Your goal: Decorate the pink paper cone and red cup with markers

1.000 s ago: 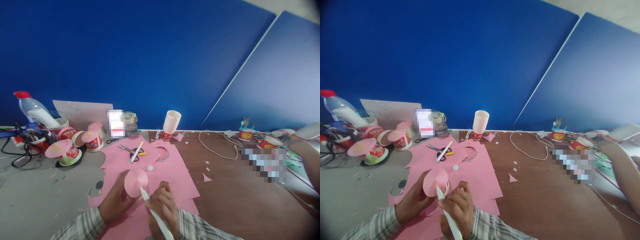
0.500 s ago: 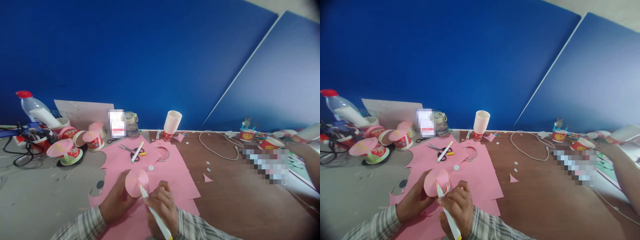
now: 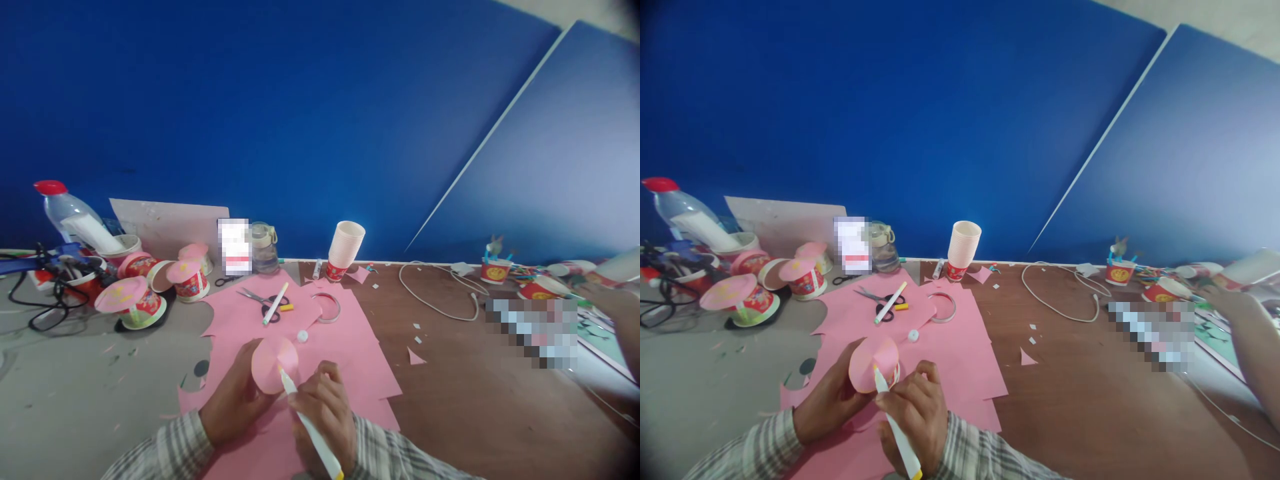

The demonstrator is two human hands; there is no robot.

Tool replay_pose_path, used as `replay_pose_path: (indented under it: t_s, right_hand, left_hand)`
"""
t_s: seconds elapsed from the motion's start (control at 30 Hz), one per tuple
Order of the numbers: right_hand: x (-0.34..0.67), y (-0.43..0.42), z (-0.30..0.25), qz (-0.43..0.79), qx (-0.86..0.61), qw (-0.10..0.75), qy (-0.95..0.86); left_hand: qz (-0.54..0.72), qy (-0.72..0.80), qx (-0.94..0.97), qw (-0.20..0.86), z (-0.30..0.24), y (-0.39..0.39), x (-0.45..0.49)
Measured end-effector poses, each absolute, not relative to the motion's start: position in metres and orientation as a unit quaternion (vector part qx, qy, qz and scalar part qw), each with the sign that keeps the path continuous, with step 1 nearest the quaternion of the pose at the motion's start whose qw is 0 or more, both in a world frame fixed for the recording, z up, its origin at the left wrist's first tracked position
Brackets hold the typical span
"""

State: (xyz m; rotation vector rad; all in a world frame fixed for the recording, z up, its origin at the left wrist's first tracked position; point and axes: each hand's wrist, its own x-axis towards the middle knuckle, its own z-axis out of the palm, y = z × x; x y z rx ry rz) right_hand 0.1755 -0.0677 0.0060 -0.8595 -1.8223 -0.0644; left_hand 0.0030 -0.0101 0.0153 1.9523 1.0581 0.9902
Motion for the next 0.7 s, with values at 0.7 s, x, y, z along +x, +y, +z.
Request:
replay_pose_path:
  t_s: [0.7]
  right_hand:
    - [0.1770,-0.0676,0.0065,-0.014,-0.350,0.518,-0.780]
  left_hand:
    - [0.380,0.415,0.745,0.358,0.0148,-0.0103,0.0028]
